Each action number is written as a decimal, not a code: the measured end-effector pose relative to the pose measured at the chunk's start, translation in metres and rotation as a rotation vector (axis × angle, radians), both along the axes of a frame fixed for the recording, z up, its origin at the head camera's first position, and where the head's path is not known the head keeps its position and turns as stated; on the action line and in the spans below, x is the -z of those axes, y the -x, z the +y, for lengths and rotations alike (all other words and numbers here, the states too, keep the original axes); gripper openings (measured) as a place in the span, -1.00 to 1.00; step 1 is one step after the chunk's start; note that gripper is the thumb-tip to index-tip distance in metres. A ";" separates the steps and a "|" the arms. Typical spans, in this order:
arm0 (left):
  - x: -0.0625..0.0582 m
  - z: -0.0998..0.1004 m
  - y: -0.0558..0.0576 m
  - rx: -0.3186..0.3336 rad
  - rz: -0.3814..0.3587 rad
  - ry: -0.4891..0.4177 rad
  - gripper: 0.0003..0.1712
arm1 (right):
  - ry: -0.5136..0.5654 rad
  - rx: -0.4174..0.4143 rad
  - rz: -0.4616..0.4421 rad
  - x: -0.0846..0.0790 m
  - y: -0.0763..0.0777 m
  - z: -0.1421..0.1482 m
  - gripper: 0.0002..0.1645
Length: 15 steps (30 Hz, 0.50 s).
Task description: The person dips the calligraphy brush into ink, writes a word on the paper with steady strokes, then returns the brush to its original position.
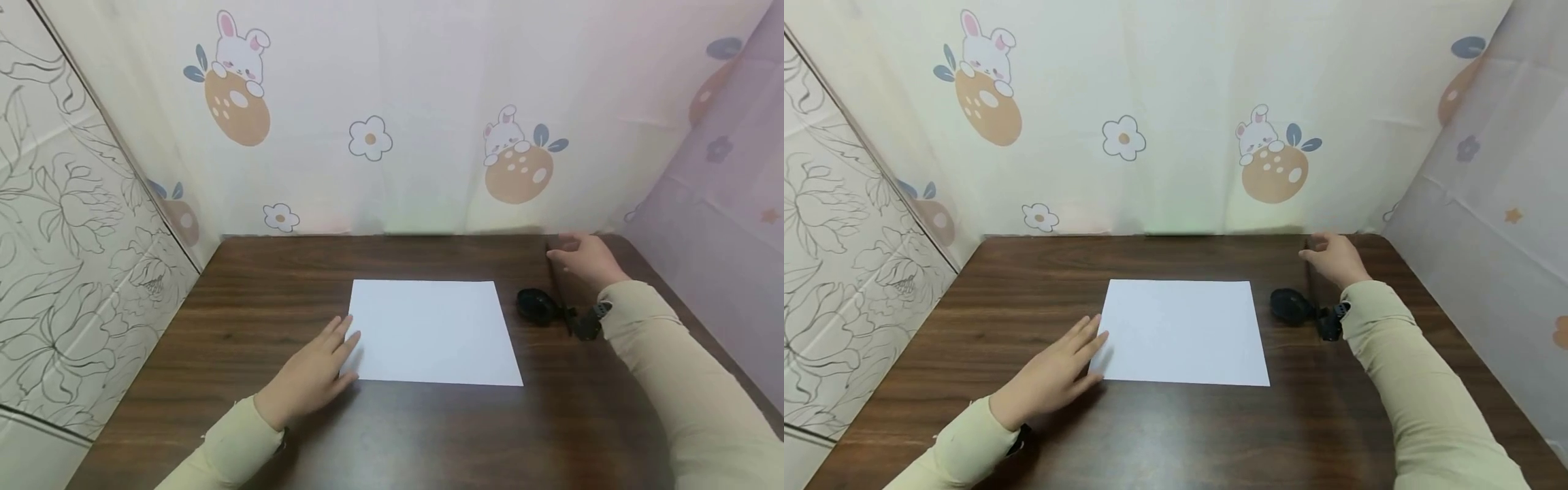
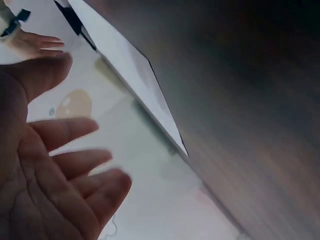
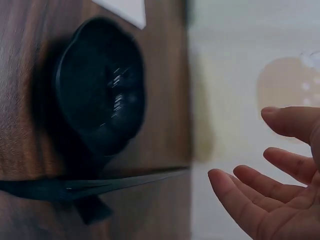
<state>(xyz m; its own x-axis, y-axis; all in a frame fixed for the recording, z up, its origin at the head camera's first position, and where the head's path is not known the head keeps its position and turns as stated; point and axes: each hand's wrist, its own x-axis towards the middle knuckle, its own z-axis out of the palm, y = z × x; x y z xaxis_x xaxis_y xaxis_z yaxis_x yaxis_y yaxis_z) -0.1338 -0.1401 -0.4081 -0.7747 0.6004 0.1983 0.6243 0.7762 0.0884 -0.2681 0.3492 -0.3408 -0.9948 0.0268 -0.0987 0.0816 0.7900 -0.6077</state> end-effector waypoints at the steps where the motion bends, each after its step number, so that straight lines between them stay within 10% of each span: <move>1: 0.000 0.001 -0.002 0.021 -0.021 0.002 -0.28 | 0.000 0.007 -0.009 0.005 0.002 0.002 -0.15; 15: -0.001 0.006 -0.016 0.159 -0.247 0.067 -0.44 | -0.102 0.053 -0.126 0.043 0.019 0.019 -0.28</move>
